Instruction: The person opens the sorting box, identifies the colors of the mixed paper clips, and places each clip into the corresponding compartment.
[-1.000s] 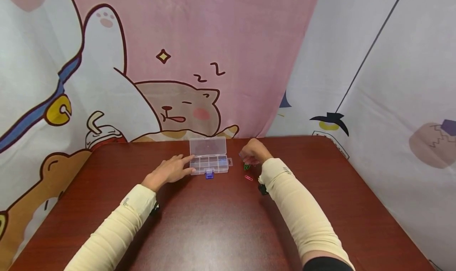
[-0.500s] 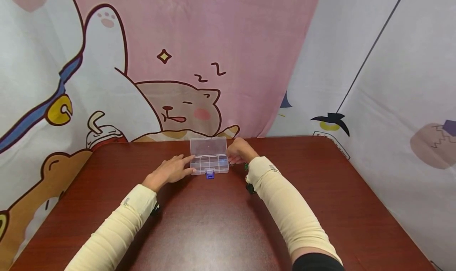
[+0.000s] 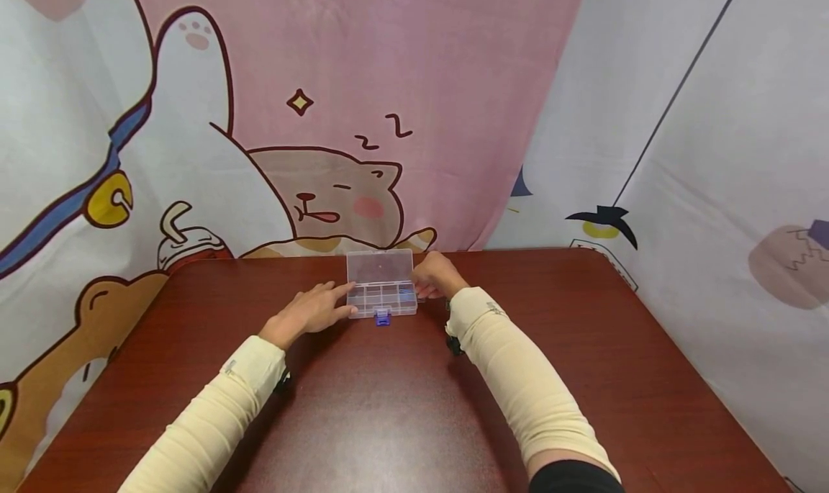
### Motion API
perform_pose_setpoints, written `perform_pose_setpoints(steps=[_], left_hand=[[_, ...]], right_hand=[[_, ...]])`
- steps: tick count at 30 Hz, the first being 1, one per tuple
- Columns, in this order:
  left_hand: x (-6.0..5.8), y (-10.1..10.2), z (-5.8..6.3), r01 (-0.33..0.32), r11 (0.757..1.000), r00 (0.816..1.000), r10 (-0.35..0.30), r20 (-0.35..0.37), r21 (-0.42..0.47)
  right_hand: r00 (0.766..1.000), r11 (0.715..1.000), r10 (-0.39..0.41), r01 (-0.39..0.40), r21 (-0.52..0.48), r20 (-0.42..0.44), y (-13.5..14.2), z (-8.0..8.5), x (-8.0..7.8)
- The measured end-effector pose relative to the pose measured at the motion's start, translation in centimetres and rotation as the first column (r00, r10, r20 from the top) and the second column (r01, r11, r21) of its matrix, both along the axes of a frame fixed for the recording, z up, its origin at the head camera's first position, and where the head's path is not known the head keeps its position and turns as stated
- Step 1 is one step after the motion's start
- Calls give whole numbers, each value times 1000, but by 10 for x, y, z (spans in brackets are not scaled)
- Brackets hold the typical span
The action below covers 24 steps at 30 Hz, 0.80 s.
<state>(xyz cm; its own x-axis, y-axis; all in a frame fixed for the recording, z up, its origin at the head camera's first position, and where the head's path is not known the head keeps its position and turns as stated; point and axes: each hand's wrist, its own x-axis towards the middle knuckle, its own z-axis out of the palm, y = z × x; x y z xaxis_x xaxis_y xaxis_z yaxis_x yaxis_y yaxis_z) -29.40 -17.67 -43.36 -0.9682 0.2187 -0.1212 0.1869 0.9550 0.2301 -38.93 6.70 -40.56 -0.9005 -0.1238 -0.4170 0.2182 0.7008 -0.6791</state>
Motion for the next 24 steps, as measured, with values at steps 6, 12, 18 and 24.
perform_pose_setpoints(steps=[6, 12, 18, 24], left_hand=[[0, 0, 0, 2, 1000, 1000, -2, -1, -4], [1, 1, 0, -10, 1000, 1000, 10, 10, 14], [0, 2, 1, -14, 1000, 1000, 13, 16, 20], [1, 1, 2, -16, 999, 999, 14, 37, 29]], right_hand=[[999, 999, -28, 30, -29, 42, 5, 0, -2], [998, 999, -33, 34, -21, 53, 6, 1, -2], [997, 999, -50, 51, -19, 57, 7, 1, 0], [998, 999, -40, 41, -30, 50, 10, 5, 2]])
